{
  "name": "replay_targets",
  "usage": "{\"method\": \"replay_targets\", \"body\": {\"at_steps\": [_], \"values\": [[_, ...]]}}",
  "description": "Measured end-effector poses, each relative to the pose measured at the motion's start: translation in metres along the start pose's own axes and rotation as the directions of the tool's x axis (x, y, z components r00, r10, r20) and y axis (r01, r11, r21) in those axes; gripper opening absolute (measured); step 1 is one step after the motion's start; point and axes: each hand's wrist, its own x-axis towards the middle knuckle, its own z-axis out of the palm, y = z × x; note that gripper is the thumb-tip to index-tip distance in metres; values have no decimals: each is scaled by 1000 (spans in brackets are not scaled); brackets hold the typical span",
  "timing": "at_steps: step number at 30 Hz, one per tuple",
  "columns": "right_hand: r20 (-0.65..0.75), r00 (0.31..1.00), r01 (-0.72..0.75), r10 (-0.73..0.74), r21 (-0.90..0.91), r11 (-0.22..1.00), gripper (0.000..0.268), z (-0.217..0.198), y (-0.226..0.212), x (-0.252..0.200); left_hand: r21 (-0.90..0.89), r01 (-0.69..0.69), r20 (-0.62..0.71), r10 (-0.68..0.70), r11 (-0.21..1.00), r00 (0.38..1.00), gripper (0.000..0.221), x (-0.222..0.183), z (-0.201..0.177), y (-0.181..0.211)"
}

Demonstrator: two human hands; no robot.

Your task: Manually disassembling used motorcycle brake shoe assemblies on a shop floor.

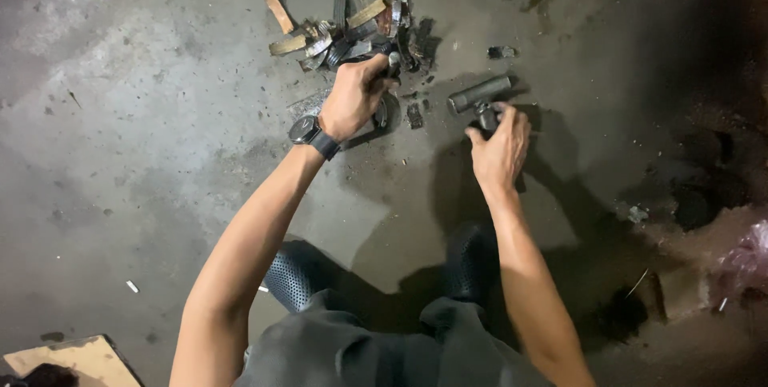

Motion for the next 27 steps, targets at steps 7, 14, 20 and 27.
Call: {"method": "replay_targets", "body": {"at_steps": [7, 14, 20, 27], "values": [[39, 999, 27, -24, -91, 995, 48, 33, 50, 3, 29, -114, 13, 114, 993, 993, 23, -3, 3, -7], [47, 999, 16, -24, 157, 988, 39, 21, 46, 1, -87, -74, 51, 78, 993, 996, 20, -4, 6, -10], [313, 950, -206, 14, 591, 780, 44, -38, -18, -4, -58, -133, 108, 139, 989, 984, 25, -2, 7, -8], [72, 928, 227, -365, 668, 709, 37, -96, -71, -2, 42, -142, 133, 135, 989, 982, 19, -2, 7, -4]]}}
